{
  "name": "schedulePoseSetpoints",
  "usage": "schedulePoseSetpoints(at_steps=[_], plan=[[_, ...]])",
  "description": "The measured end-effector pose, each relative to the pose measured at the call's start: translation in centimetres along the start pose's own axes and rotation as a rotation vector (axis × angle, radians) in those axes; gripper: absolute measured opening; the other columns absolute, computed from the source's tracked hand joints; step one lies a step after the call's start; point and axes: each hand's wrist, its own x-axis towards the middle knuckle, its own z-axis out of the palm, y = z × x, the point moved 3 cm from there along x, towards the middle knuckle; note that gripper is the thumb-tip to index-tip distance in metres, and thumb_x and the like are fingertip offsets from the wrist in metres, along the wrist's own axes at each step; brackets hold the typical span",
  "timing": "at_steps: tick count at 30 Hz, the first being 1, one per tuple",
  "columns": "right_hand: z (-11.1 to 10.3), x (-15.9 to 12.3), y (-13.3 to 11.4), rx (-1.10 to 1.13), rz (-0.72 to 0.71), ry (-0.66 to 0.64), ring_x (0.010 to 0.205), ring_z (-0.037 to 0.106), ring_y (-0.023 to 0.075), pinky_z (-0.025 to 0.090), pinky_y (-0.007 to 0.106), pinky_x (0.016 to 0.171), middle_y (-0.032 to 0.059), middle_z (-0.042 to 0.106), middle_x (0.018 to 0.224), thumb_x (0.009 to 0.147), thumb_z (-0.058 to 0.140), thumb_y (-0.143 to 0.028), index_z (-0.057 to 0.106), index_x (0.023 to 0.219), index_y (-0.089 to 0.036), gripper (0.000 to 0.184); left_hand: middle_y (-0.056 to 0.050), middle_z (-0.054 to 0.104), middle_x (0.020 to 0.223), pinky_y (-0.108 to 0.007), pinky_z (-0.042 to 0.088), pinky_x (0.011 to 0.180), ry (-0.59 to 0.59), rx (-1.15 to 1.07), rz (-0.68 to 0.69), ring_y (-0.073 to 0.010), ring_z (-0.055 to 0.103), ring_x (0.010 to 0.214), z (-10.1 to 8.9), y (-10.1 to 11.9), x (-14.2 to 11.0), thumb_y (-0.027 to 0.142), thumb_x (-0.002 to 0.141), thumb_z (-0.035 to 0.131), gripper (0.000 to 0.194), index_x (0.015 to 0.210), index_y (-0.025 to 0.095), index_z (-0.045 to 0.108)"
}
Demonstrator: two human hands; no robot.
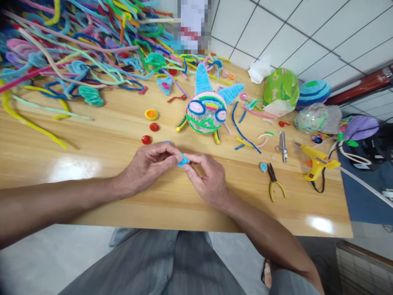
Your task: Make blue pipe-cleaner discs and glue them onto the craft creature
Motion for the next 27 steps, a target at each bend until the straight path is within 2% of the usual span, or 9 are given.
schedulePoseSetpoints(at_steps=[4, 11, 16, 20, 27], plan=[[-0.07, -0.16, 0.30, 0.076, 0.036, 0.047, 0.092, 0.077, 0.0184, 0.065, 0.035, 0.084, 0.0034, 0.080, 0.105, 0.096, 0.071, -0.027, 0.066, 0.128, -0.028, 0.032, -0.004, 0.073, 0.085, -0.029, 0.051, 0.077, -0.002, -0.014, -0.024, -0.0157, 0.065, 0.080, 0.08, -0.13, 0.05, 0.034, 0.096, 0.070, 0.019, 0.089, 0.016, 0.073], [-0.07, 0.34, -0.13, 0.068, 0.048, 0.019, 0.080, 0.075, 0.0153, 0.063, 0.031, 0.077, 0.0000, 0.080, 0.091, 0.096, 0.071, -0.023, 0.070, 0.105, -0.026, 0.010, -0.004, 0.071, 0.081, -0.029, 0.049, 0.072, -0.021, 0.069, 0.006, -0.0150, 0.062, 0.075, 0.02, -0.07, 0.04, 0.035, 0.095, 0.069, 0.021, 0.088, 0.016, 0.073], [-0.07, 0.27, 0.04, 0.071, 0.029, 0.047, 0.082, 0.075, 0.0162, 0.063, 0.032, 0.078, 0.0006, 0.080, 0.093, 0.095, 0.072, -0.025, 0.071, 0.112, -0.027, 0.017, -0.005, 0.073, 0.084, -0.029, 0.049, 0.073, -0.063, 0.083, -0.021, -0.0157, 0.063, 0.077, 0.04, -0.08, 0.13, 0.036, 0.096, 0.065, 0.022, 0.089, 0.016, 0.072], [-0.20, 0.25, 0.04, 0.056, -0.010, 0.000, 0.080, 0.074, 0.0154, 0.061, 0.031, 0.076, 0.0002, 0.080, 0.091, 0.096, 0.070, -0.022, 0.072, 0.107, -0.027, 0.012, -0.004, 0.071, 0.081, -0.027, 0.048, 0.070, -0.096, 0.127, -0.010, -0.0149, 0.062, 0.075, -0.08, 0.07, 0.21, 0.034, 0.096, 0.065, 0.022, 0.088, 0.016, 0.073], [-0.63, 0.23, 0.18, 0.040, 0.013, -0.028, 0.078, 0.072, 0.0156, 0.058, 0.031, 0.074, 0.0003, 0.078, 0.088, 0.097, 0.067, -0.023, 0.074, 0.103, -0.026, 0.010, -0.002, 0.071, 0.080, -0.027, 0.047, 0.070, -0.153, 0.191, -0.007, -0.0146, 0.062, 0.075, -0.16, -0.01, 0.45, 0.037, 0.096, 0.064, 0.024, 0.091, 0.016, 0.075]])
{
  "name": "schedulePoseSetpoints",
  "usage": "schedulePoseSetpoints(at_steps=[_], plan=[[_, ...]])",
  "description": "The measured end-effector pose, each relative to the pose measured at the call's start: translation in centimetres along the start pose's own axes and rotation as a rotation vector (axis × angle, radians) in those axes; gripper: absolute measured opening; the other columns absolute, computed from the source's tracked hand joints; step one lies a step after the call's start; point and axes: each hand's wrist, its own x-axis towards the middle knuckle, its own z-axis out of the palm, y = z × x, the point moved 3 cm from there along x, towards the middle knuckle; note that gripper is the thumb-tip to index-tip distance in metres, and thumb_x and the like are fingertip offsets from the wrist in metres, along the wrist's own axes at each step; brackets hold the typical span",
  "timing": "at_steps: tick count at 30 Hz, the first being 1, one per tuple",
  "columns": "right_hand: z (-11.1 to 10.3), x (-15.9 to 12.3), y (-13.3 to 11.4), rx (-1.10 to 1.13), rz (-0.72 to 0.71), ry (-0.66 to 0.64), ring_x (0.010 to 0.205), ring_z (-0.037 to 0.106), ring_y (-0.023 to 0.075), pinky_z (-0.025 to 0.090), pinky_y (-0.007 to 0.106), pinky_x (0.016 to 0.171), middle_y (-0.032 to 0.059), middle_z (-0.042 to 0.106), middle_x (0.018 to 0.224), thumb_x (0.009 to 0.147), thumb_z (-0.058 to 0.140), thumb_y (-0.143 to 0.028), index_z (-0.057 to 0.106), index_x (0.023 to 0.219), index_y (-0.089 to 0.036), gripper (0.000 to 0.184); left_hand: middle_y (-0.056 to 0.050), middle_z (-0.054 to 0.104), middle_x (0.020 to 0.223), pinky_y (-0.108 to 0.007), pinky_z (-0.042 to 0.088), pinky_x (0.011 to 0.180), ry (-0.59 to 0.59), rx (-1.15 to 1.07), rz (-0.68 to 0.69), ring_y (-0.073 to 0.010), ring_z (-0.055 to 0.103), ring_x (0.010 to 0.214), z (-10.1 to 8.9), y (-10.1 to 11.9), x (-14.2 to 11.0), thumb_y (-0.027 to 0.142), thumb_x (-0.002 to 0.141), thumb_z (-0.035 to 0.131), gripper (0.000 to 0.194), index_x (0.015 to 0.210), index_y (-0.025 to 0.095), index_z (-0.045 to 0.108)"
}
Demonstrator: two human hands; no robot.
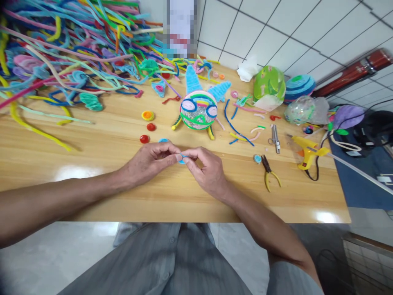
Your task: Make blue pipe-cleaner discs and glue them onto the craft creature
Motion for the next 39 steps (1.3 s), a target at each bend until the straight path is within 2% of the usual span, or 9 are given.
schedulePoseSetpoints(at_steps=[9, 18, 21, 24, 27, 31, 39], plan=[[0.0, 0.1, 0.1, 0.044, 0.000, -0.050, 0.079, 0.072, 0.0150, 0.058, 0.029, 0.075, 0.0011, 0.079, 0.090, 0.096, 0.068, -0.024, 0.074, 0.104, -0.024, 0.010, -0.001, 0.071, 0.077, -0.027, 0.046, 0.069, -0.011, 0.045, -0.026, -0.0149, 0.062, 0.072, -0.1, 0.1, 0.0, 0.037, 0.092, 0.064, 0.024, 0.082, 0.017, 0.074], [-0.1, 0.0, 0.1, 0.061, 0.043, -0.085, 0.078, 0.073, 0.0148, 0.058, 0.028, 0.075, 0.0010, 0.079, 0.086, 0.095, 0.067, -0.024, 0.073, 0.096, -0.023, 0.005, -0.002, 0.079, 0.085, -0.028, 0.051, 0.076, -0.097, 0.047, -0.014, -0.0181, 0.070, 0.082, -0.3, -0.6, 0.4, 0.035, 0.091, 0.068, 0.020, 0.085, 0.020, 0.080], [-0.1, -0.1, 0.5, 0.118, 0.089, -0.069, 0.079, 0.074, 0.0155, 0.059, 0.029, 0.075, 0.0021, 0.080, 0.089, 0.094, 0.070, -0.028, 0.071, 0.099, -0.022, 0.008, -0.002, 0.079, 0.084, -0.027, 0.051, 0.075, -0.071, 0.041, 0.002, -0.0168, 0.069, 0.079, -0.1, -0.5, 0.3, 0.035, 0.091, 0.068, 0.020, 0.085, 0.019, 0.080], [-0.1, -0.1, 0.9, 0.187, 0.170, -0.060, 0.081, 0.075, 0.0162, 0.059, 0.029, 0.075, 0.0036, 0.080, 0.094, 0.093, 0.073, -0.037, 0.070, 0.103, -0.022, 0.019, -0.002, 0.077, 0.079, -0.026, 0.049, 0.071, -0.001, 0.026, 0.019, -0.0148, 0.066, 0.073, 0.1, -0.2, 0.0, 0.036, 0.092, 0.068, 0.022, 0.085, 0.018, 0.079], [-0.2, -0.1, 1.1, 0.180, 0.227, -0.113, 0.074, 0.070, 0.0142, 0.054, 0.026, 0.067, 0.0015, 0.077, 0.086, 0.094, 0.071, -0.044, 0.071, 0.099, -0.021, 0.024, -0.002, 0.076, 0.078, -0.026, 0.048, 0.069, 0.055, 0.008, 0.015, -0.0142, 0.064, 0.070, 0.3, 0.0, -0.4, 0.037, 0.093, 0.070, 0.022, 0.086, 0.017, 0.078], [-0.2, 0.1, 1.0, 0.081, 0.186, -0.168, 0.060, 0.058, 0.0114, 0.042, 0.024, 0.059, -0.0028, 0.068, 0.067, 0.097, 0.065, -0.040, 0.071, 0.082, -0.020, 0.026, -0.002, 0.077, 0.081, -0.027, 0.050, 0.073, 0.085, -0.016, 0.025, -0.0149, 0.066, 0.075, 0.2, 0.0, -0.5, 0.034, 0.094, 0.069, 0.020, 0.086, 0.017, 0.078], [-0.2, 0.0, 0.8, 0.102, 0.167, -0.202, 0.059, 0.059, 0.0107, 0.040, 0.023, 0.059, -0.0016, 0.070, 0.067, 0.099, 0.062, -0.034, 0.072, 0.080, -0.019, 0.027, -0.003, 0.078, 0.084, -0.025, 0.049, 0.073, -0.017, -0.016, 0.033, -0.0141, 0.066, 0.076, 0.1, -0.1, -0.2, 0.041, 0.096, 0.070, 0.027, 0.091, 0.017, 0.079]])
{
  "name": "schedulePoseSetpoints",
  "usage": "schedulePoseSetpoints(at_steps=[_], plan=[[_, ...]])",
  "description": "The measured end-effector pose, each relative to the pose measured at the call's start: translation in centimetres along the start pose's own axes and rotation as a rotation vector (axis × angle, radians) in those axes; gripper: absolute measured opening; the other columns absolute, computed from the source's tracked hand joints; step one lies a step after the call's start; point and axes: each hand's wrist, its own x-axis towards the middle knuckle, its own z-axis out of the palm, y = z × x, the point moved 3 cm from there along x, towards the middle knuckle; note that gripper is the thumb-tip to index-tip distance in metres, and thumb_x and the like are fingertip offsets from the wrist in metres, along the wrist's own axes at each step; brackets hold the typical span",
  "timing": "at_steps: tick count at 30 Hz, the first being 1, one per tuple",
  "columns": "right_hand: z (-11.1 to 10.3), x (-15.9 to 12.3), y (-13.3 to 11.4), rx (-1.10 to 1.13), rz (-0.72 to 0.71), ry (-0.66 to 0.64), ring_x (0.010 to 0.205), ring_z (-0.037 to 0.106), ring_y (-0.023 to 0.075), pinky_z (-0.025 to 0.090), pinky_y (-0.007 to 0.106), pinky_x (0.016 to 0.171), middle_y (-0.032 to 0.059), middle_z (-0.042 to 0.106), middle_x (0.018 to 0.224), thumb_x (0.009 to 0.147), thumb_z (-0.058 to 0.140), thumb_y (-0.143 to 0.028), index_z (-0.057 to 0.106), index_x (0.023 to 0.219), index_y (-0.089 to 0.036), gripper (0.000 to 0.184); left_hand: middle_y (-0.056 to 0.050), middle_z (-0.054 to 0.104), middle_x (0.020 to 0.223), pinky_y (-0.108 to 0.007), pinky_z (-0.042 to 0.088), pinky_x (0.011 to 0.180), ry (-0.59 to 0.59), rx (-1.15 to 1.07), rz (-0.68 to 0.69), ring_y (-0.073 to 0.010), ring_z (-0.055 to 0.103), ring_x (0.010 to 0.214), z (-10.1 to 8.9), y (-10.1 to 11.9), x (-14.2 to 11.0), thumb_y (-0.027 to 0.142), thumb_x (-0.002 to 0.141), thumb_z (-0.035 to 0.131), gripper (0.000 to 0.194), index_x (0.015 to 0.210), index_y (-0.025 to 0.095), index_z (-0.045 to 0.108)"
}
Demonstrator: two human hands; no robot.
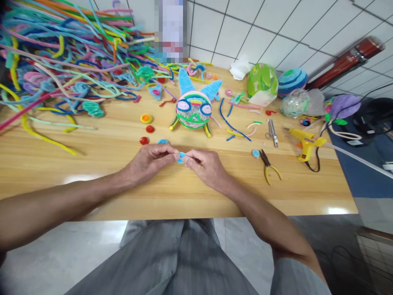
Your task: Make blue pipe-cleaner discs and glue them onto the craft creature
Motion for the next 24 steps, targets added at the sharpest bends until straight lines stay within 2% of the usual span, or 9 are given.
schedulePoseSetpoints(at_steps=[7, 15, 24], plan=[[-0.22, 0.05, -0.41, -0.066, -0.051, -0.003, 0.060, 0.056, 0.0109, 0.039, 0.024, 0.060, -0.0018, 0.064, 0.066, 0.101, 0.059, -0.034, 0.070, 0.080, -0.019, 0.028, -0.002, 0.080, 0.086, -0.025, 0.050, 0.073, -0.039, 0.012, -0.017, -0.0141, 0.068, 0.077, -0.05, 0.06, -0.04, 0.038, 0.097, 0.069, 0.024, 0.091, 0.018, 0.081], [-0.22, 0.14, -0.48, -0.074, -0.064, -0.011, 0.056, 0.050, 0.0095, 0.036, 0.024, 0.058, -0.0034, 0.059, 0.062, 0.101, 0.058, -0.034, 0.067, 0.075, -0.018, 0.031, -0.002, 0.079, 0.084, -0.024, 0.050, 0.072, -0.003, 0.020, -0.021, -0.0133, 0.067, 0.075, 0.07, 0.04, -0.21, 0.034, 0.097, 0.068, 0.021, 0.092, 0.018, 0.082], [-0.15, 0.13, -0.36, -0.057, -0.071, -0.037, 0.057, 0.052, 0.0099, 0.038, 0.024, 0.059, -0.0025, 0.062, 0.063, 0.100, 0.057, -0.033, 0.069, 0.077, -0.019, 0.030, -0.002, 0.080, 0.085, -0.024, 0.051, 0.072, -0.024, 0.073, 0.032, -0.0136, 0.069, 0.076, 0.11, 0.03, -0.34, 0.030, 0.096, 0.068, 0.019, 0.093, 0.018, 0.082]])
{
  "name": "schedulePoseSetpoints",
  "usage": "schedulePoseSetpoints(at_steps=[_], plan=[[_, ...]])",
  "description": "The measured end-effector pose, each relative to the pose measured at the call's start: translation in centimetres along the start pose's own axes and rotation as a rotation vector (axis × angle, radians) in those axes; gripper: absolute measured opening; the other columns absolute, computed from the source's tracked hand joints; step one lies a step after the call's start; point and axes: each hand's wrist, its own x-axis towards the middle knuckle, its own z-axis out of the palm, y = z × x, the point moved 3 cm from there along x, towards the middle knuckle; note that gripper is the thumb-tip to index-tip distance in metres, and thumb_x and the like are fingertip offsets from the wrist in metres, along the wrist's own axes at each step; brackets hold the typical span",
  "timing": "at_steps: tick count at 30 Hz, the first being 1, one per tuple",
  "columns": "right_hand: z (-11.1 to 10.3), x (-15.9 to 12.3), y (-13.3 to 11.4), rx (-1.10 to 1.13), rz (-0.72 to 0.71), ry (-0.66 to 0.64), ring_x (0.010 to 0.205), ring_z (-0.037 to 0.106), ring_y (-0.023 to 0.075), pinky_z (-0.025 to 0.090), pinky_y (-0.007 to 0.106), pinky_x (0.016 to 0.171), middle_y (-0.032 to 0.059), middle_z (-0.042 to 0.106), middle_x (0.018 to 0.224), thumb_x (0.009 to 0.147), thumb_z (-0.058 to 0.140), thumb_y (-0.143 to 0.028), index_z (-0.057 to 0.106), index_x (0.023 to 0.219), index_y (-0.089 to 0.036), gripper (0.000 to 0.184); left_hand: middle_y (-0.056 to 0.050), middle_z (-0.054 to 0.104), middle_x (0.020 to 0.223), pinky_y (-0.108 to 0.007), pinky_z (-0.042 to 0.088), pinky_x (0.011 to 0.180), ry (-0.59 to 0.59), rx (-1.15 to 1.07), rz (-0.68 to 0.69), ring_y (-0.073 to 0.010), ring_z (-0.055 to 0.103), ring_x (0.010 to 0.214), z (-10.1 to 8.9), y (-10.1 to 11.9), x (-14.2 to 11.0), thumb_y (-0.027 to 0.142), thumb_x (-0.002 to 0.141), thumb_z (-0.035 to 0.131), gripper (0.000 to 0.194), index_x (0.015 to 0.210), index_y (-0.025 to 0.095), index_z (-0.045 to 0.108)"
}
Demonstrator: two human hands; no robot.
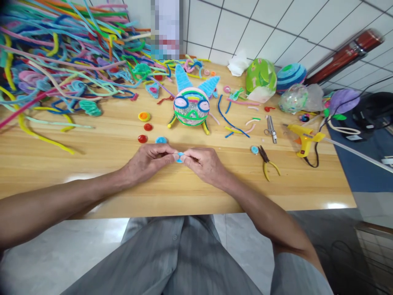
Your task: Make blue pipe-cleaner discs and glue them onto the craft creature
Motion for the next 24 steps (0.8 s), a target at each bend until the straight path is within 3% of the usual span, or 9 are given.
schedulePoseSetpoints(at_steps=[7, 10, 12, 15, 18, 21, 24], plan=[[0.0, 0.0, -0.3, -0.003, 0.047, -0.008, 0.060, 0.055, 0.0104, 0.039, 0.024, 0.060, -0.0023, 0.065, 0.065, 0.099, 0.058, -0.036, 0.070, 0.079, -0.019, 0.029, -0.003, 0.080, 0.085, -0.025, 0.052, 0.071, 0.029, 0.010, -0.010, -0.0143, 0.068, 0.074, 0.1, -0.2, 0.1, 0.039, 0.095, 0.069, 0.025, 0.092, 0.017, 0.081], [-1.4, -0.1, -0.4, 0.014, 0.129, 0.008, 0.068, 0.063, 0.0127, 0.045, 0.025, 0.066, -0.0003, 0.073, 0.077, 0.092, 0.069, -0.039, 0.074, 0.095, -0.019, 0.021, -0.003, 0.079, 0.085, -0.025, 0.051, 0.070, 0.038, 0.041, -0.028, -0.0150, 0.067, 0.074, 0.0, -0.1, 0.1, 0.044, 0.094, 0.069, 0.029, 0.092, 0.018, 0.081], [-3.4, -0.7, 0.1, -0.010, 0.209, 0.077, 0.073, 0.067, 0.0149, 0.048, 0.026, 0.069, 0.0010, 0.075, 0.083, 0.087, 0.074, -0.039, 0.075, 0.104, -0.020, 0.026, -0.003, 0.080, 0.086, -0.026, 0.051, 0.072, 0.041, 0.050, -0.054, -0.0163, 0.068, 0.077, 0.0, 0.0, -0.1, 0.047, 0.093, 0.069, 0.030, 0.092, 0.019, 0.081], [-7.5, -3.3, 1.9, -0.085, 0.308, 0.251, 0.072, 0.064, 0.0153, 0.048, 0.027, 0.068, 0.0008, 0.074, 0.079, 0.084, 0.073, -0.040, 0.075, 0.094, -0.021, 0.022, -0.002, 0.080, 0.088, -0.026, 0.051, 0.075, 0.063, 0.086, -0.117, -0.0179, 0.069, 0.081, -0.3, 0.0, -0.3, 0.049, 0.092, 0.071, 0.030, 0.091, 0.021, 0.081], [-12.8, -8.2, 5.0, -0.145, 0.437, 0.523, 0.063, 0.057, 0.0141, 0.047, 0.028, 0.065, -0.0013, 0.064, 0.065, 0.086, 0.067, -0.044, 0.068, 0.074, -0.021, 0.027, 0.000, 0.080, 0.088, -0.026, 0.051, 0.076, 0.118, 0.069, -0.147, -0.0181, 0.068, 0.082, -0.6, -0.2, -0.4, 0.053, 0.088, 0.075, 0.031, 0.091, 0.023, 0.081], [-18.4, -14.3, 8.2, -0.408, 0.650, 0.985, 0.063, 0.056, 0.0150, 0.050, 0.030, 0.068, -0.0025, 0.060, 0.064, 0.081, 0.064, -0.045, 0.064, 0.075, -0.021, 0.025, 0.003, 0.080, 0.089, -0.026, 0.051, 0.079, 0.102, 0.083, -0.192, -0.0187, 0.067, 0.085, -0.6, 0.0, -0.4, 0.048, 0.087, 0.078, 0.025, 0.092, 0.024, 0.081], [-22.3, -17.6, 11.2, -0.544, 0.730, 1.171, 0.080, 0.059, 0.0174, 0.053, 0.035, 0.083, 0.0031, 0.065, 0.087, 0.080, 0.061, -0.040, 0.061, 0.093, -0.018, 0.026, 0.003, 0.080, 0.088, -0.027, 0.051, 0.078, 0.093, 0.089, -0.178, -0.0190, 0.067, 0.084, -0.5, 0.5, -0.3, 0.043, 0.087, 0.080, 0.019, 0.091, 0.025, 0.080]])
